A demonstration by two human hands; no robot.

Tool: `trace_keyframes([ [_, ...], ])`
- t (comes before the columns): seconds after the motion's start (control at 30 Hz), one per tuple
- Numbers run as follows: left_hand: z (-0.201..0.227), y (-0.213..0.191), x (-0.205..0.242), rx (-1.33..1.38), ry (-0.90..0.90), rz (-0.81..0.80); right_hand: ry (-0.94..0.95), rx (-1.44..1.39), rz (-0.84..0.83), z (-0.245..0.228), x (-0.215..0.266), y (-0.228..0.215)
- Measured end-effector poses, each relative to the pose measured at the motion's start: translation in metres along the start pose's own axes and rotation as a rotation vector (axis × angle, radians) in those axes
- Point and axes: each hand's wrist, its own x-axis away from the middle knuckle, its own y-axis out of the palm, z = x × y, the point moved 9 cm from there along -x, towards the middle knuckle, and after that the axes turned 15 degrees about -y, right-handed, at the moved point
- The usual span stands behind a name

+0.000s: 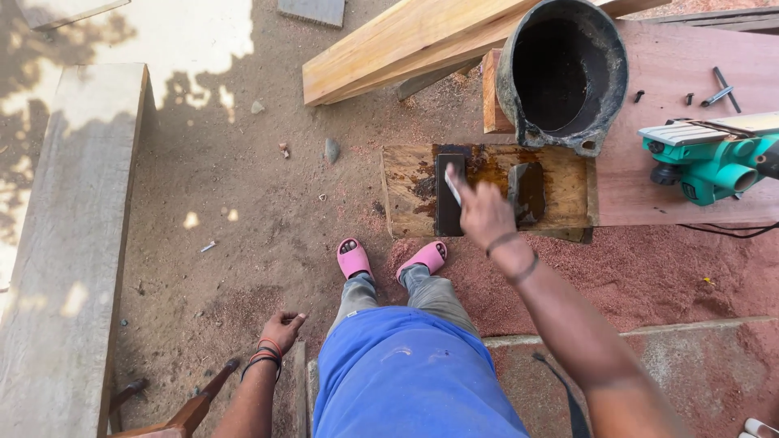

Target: Sharpening a small metal blade or component on a whetstone using water.

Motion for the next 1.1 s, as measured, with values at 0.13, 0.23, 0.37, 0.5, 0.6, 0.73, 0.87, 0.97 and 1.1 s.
trace_keyframes([
  [0.13, -0.010, 0.000, 0.005, -0.197, 0.049, 0.104, 0.019, 0.035, 0.091, 0.012, -0.011, 0.005],
  [0.23, -0.009, 0.002, 0.000, 0.052, 0.028, -0.004, -0.019, 0.012, 0.057, -0.018, 0.031, 0.007],
  [0.37, -0.014, 0.015, 0.002, 0.058, -0.022, 0.001, -0.019, 0.016, 0.023, -0.012, 0.022, 0.008],
  [0.5, -0.002, 0.037, -0.004, 0.005, 0.020, -0.079, -0.090, 0.124, 0.357, 0.005, -0.026, -0.022],
  [0.6, 0.007, 0.029, -0.007, 0.019, 0.091, -0.006, -0.018, -0.009, -0.005, -0.022, 0.040, 0.010],
  [0.73, 0.011, 0.014, -0.009, 0.032, 0.024, 0.003, 0.012, 0.040, -0.131, -0.018, 0.031, 0.015],
  [0.87, 0.022, 0.011, -0.010, -0.128, 0.078, 0.052, -0.068, 0.077, 0.279, -0.002, -0.010, -0.019],
  [0.97, 0.029, -0.001, -0.007, -0.091, 0.106, 0.083, -0.047, 0.027, 0.240, -0.021, 0.025, -0.010],
  [1.1, 0.023, 0.006, -0.006, 0.091, 0.042, 0.021, -0.034, 0.012, 0.017, -0.013, 0.036, 0.031],
])
